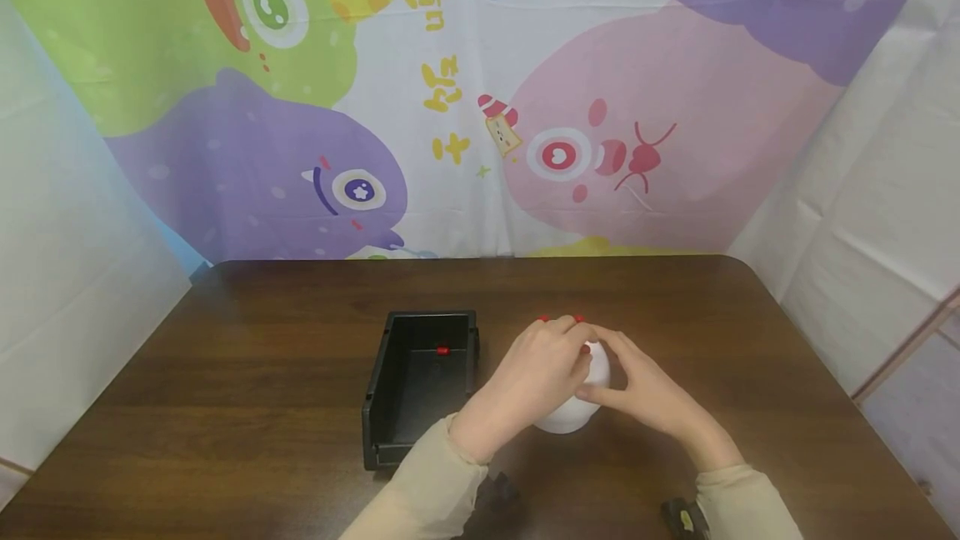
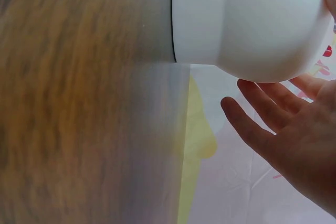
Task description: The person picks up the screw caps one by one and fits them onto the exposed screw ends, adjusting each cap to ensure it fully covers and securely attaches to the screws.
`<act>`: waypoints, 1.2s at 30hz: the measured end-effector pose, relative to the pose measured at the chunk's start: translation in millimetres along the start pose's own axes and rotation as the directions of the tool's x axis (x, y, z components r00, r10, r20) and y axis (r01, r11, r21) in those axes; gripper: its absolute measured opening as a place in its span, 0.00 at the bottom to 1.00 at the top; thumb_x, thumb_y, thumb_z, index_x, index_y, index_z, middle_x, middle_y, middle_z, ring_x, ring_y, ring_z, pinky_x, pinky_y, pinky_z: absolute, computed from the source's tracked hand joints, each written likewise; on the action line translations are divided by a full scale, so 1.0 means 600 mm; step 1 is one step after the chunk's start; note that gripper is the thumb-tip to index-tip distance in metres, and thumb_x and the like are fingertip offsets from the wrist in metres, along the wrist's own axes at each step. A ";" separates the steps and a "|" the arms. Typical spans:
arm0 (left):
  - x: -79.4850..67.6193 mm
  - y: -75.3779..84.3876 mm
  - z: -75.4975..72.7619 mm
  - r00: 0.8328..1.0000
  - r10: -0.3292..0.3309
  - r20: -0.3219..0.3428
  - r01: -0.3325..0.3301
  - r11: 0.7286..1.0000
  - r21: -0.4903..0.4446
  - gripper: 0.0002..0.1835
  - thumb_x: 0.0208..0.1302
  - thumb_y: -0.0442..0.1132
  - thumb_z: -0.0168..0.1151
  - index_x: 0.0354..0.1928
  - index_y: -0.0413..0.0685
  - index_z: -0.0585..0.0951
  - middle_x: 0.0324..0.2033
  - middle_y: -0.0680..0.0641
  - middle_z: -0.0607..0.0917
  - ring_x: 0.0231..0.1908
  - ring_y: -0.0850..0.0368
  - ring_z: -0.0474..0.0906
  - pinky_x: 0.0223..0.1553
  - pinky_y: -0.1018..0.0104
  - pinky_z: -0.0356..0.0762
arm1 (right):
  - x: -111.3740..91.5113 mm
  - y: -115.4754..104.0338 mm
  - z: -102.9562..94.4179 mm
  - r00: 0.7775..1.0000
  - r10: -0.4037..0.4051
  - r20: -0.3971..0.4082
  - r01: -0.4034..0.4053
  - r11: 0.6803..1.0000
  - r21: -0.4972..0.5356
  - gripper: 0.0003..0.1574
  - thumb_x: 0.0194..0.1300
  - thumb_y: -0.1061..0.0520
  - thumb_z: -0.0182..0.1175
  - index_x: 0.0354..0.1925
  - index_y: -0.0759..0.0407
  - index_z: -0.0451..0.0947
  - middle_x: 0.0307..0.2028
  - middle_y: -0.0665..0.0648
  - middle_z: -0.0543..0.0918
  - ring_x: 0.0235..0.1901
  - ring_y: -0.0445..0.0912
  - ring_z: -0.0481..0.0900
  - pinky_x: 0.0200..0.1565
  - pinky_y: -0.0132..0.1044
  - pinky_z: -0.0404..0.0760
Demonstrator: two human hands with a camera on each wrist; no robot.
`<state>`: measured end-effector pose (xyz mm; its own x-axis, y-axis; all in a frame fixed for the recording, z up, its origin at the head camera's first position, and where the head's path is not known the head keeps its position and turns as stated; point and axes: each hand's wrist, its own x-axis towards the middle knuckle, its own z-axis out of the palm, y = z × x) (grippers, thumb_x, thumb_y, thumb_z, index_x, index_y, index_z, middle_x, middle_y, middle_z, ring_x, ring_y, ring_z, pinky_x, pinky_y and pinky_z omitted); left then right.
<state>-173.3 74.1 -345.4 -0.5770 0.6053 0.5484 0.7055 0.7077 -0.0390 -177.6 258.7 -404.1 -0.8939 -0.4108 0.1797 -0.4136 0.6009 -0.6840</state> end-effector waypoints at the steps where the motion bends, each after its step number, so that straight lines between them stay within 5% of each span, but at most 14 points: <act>1: 0.000 0.000 0.000 1.000 0.001 -0.005 -0.001 1.000 -0.003 0.05 0.56 0.39 0.59 0.36 0.51 0.80 0.28 0.56 0.80 0.30 0.65 0.76 0.33 0.72 0.72 | 0.000 0.001 0.000 1.000 0.002 -0.003 -0.002 1.000 -0.001 0.46 0.55 0.48 0.63 0.66 0.55 0.53 0.61 0.57 0.63 0.55 0.56 0.69 0.49 0.53 0.72; 22: -0.017 -0.007 -0.002 0.996 -0.027 -0.089 0.022 0.998 -0.063 0.08 0.58 0.40 0.59 0.39 0.52 0.82 0.30 0.56 0.81 0.30 0.65 0.76 0.34 0.74 0.72 | 0.001 -0.001 0.001 1.000 0.007 -0.022 -0.008 0.999 -0.049 0.46 0.54 0.46 0.64 0.66 0.49 0.54 0.60 0.51 0.64 0.53 0.42 0.66 0.50 0.50 0.71; 36: -0.027 -0.029 -0.023 0.989 -0.078 -0.125 0.064 0.992 -0.113 0.04 0.58 0.39 0.59 0.34 0.51 0.81 0.28 0.56 0.80 0.29 0.66 0.75 0.34 0.76 0.70 | 0.001 -0.011 0.000 1.000 0.012 -0.015 -0.012 1.000 -0.018 0.46 0.55 0.49 0.64 0.66 0.54 0.53 0.61 0.58 0.64 0.54 0.53 0.70 0.48 0.48 0.73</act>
<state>-170.7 47.0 -341.9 -0.5744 0.4983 0.6495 0.7091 0.6993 0.0906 -175.7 254.6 -399.5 -0.9011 -0.3934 0.1823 -0.4060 0.6178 -0.6734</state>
